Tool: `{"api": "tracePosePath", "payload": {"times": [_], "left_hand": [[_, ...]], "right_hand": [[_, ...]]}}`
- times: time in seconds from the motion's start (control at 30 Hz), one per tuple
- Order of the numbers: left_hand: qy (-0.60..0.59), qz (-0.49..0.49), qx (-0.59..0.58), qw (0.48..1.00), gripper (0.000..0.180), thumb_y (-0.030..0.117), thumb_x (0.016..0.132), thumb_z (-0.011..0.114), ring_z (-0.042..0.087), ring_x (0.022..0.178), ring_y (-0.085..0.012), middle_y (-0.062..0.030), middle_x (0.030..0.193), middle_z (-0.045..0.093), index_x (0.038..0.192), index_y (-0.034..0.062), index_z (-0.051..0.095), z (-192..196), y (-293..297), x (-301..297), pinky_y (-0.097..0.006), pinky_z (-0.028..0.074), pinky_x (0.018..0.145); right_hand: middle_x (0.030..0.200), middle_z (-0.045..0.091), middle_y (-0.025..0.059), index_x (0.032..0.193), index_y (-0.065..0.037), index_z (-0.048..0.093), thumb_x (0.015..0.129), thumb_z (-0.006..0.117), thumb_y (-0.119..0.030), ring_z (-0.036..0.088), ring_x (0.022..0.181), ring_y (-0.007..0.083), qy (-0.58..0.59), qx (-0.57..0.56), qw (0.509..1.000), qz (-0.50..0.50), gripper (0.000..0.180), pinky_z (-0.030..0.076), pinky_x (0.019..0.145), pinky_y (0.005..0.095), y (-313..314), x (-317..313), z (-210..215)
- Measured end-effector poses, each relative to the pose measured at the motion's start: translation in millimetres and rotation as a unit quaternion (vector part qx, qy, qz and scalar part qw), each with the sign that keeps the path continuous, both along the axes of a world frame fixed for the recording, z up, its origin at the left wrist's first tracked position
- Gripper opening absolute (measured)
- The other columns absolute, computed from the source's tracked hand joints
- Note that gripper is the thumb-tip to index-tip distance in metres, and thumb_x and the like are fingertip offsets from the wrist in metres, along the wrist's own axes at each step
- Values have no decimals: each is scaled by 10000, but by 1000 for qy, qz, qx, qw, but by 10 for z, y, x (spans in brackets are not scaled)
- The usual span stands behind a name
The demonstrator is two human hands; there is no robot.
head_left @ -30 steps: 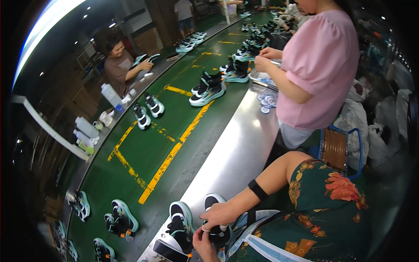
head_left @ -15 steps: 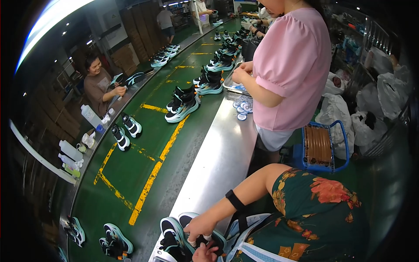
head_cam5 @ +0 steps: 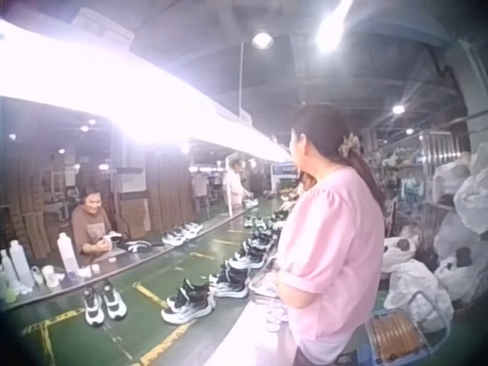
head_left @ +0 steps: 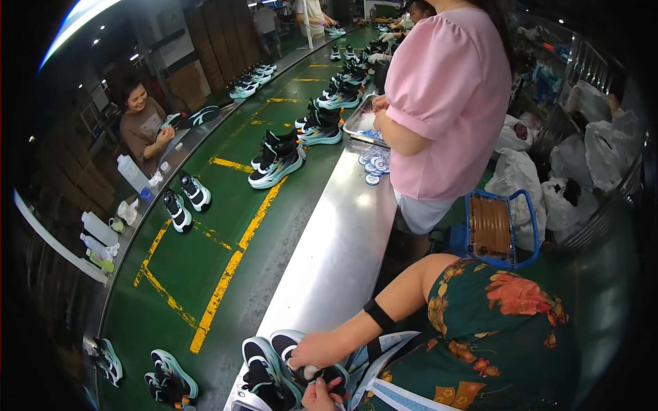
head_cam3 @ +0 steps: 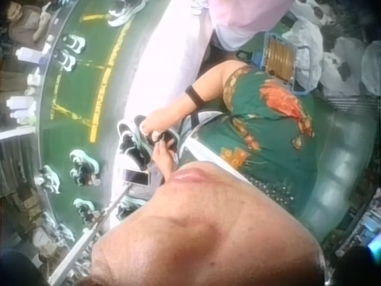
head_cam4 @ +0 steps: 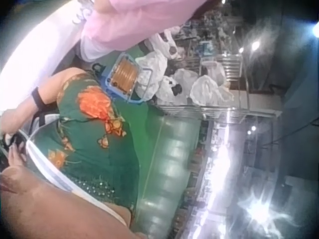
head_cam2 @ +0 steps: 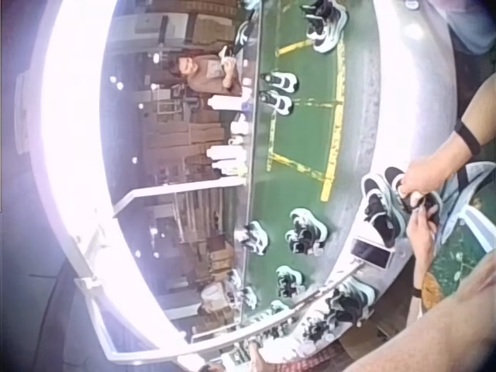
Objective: Cleaning and inspecting finished sneakers on a shoe factory production line.
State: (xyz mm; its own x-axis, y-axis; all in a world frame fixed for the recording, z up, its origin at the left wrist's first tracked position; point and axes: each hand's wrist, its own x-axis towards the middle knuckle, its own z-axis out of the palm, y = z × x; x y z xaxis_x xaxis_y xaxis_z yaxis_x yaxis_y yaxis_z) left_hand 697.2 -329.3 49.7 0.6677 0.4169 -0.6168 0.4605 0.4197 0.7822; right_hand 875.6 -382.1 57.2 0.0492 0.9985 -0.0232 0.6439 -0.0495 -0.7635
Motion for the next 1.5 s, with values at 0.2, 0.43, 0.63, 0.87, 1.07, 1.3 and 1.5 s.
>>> {"api": "tracePosePath", "payload": {"times": [0.2, 0.43, 0.63, 0.87, 1.07, 1.3, 1.5], "left_hand": [[-22, 5, 4, 1000, 284, 209, 951, 509, 397, 450, -52, -150, 855, 689, 1061, -33, 610, -22, -36, 30, -194, 323, 432], [-19, -37, 9, 999, 286, 208, 949, 511, 439, 472, -66, -136, 873, 696, 1035, -43, 619, 178, -11, 143, -216, 335, 442], [-32, -17, -22, 999, 257, 194, 947, 521, 466, 467, -64, -138, 875, 699, 1007, -35, 621, 39, -5, 155, -196, 334, 435], [0, -10, -70, 997, 253, 210, 947, 541, 458, 447, -53, -115, 828, 701, 986, -24, 631, -178, -5, 175, -195, 324, 401], [-9, 0, -95, 995, 280, 225, 951, 541, 448, 447, -49, -124, 840, 702, 1053, -25, 619, -158, -11, 247, -192, 332, 400], [3, 13, -89, 996, 276, 206, 951, 535, 444, 445, -49, -139, 853, 700, 1066, -35, 606, -99, -92, 351, -193, 327, 395], [11, -2, -93, 996, 270, 187, 951, 529, 503, 474, -70, -141, 847, 696, 1080, -40, 602, -32, -119, 393, -189, 349, 405]], "right_hand": [[774, 630, 141, 839, -52, 622, 733, 686, -295, 626, 766, 355, 90, 106, 990, 31, 273, 480, 660, 442, -69, 170, -121], [823, 569, 146, 961, -46, 587, 772, 675, -241, 584, 803, 369, -16, -25, 999, -16, 285, 445, 661, 445, -58, 158, -128], [833, 531, 127, 997, -77, 578, 801, 638, -193, 568, 804, 348, -19, 29, 999, 6, 236, 440, 648, 439, -132, 114, -124], [797, 531, 137, 1011, -56, 562, 746, 664, -152, 547, 815, 355, 49, 39, 997, 46, 300, 439, 700, 425, -190, 222, -105], [798, 549, 124, 961, -60, 552, 744, 655, -137, 549, 799, 333, -25, 44, 999, 0, 252, 428, 672, 429, -165, 272, -147], [818, 541, 105, 958, -65, 560, 733, 660, -123, 550, 813, 312, -96, 100, 990, -34, 253, 407, 698, 403, -246, 238, -214], [857, 548, 91, 1021, -88, 566, 718, 655, -100, 544, 848, 280, 76, -6, 997, 27, 316, 380, 783, 362, -296, 413, -79]]}}
